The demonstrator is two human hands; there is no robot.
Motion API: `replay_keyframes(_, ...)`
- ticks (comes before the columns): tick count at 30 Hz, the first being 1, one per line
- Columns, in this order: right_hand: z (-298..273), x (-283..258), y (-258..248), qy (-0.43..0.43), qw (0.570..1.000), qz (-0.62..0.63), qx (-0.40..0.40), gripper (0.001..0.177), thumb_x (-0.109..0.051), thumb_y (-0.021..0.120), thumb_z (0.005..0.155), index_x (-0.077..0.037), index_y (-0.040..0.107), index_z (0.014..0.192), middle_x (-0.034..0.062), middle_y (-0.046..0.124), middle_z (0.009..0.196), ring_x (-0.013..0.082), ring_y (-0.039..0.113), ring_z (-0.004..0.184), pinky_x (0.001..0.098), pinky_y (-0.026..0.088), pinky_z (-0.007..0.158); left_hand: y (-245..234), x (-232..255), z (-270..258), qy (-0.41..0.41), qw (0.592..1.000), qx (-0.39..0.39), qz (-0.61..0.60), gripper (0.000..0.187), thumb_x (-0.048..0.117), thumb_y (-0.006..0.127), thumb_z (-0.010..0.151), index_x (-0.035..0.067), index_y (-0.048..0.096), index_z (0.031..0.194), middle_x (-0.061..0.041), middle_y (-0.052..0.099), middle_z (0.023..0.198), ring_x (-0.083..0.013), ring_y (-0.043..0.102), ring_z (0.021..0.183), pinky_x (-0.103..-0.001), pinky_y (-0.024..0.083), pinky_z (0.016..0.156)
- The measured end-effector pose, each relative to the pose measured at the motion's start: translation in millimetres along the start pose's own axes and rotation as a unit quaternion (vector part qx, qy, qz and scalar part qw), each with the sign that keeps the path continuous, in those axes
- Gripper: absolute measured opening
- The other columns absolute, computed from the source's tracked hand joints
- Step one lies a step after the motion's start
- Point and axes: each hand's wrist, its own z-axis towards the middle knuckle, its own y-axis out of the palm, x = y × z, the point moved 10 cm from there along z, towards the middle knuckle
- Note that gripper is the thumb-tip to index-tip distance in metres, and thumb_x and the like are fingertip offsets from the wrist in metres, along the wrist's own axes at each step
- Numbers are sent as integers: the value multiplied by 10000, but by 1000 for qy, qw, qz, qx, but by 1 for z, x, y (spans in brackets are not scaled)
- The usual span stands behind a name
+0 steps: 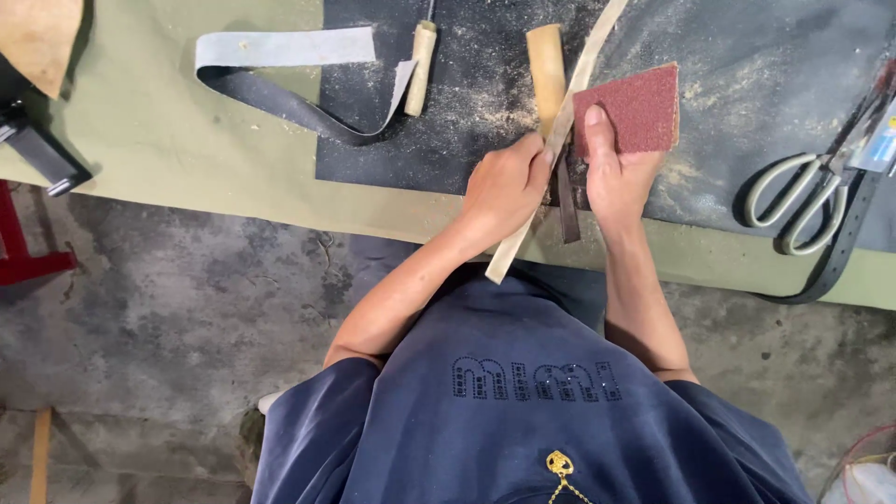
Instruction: Sanding the edges and surface of a thin leather strip using sandpaper
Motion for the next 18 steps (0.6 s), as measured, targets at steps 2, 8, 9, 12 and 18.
replay_keyframes(2, 0, -14, 0, 14, 1000, 2, -13, 162, -103, 662, 1061, -36, 604, 1196, 126, 627, 1044, 172, 539, 914, 384, 502, 747, 0, 3, 8, -7, 1000, 16, 5, 292, 262, 402, 1015, 42, 574, 929, -274, 669, 764, -541, 690, 821, -623, 541, 678)
replay_keyframes(8, 14, -38, 17, -14, 1000, -26, 2, 241, -142, 618, 1051, -6, 567, 1243, 161, 617, 1118, 278, 615, 1049, 439, 516, 888, 8, -12, 18, -50, 992, 78, 85, 281, 298, 413, 1027, 115, 577, 1163, -252, 726, 801, -532, 699, 799, -640, 530, 682)
replay_keyframes(9, 25, -50, 19, -3, 1000, -24, 11, 287, -259, 584, 1095, -12, 526, 1230, 141, 601, 1064, 286, 621, 986, 394, 567, 834, 13, -15, 16, -54, 988, 87, 112, 401, 295, 412, 1021, 167, 564, 1369, -239, 743, 830, -526, 683, 788, -642, 495, 672)
replay_keyframes(12, 33, -49, 19, 32, 998, -55, -4, 309, -310, 583, 1078, -5, 599, 1131, 102, 644, 976, 244, 654, 909, 364, 548, 728, 11, -10, 15, -59, 986, 101, 121, 215, 264, 415, 997, 87, 537, 999, -233, 699, 723, -541, 643, 691, -654, 462, 605)
replay_keyframes(18, 5, -40, 26, -32, 999, -19, -17, 218, -110, 542, 1077, -52, 552, 1286, 114, 593, 1075, 266, 603, 1006, 449, 461, 970, 6, -8, 17, -63, 992, 57, 98, 309, 358, 389, 1028, 113, 571, 978, -238, 727, 776, -534, 717, 816, -643, 567, 694)
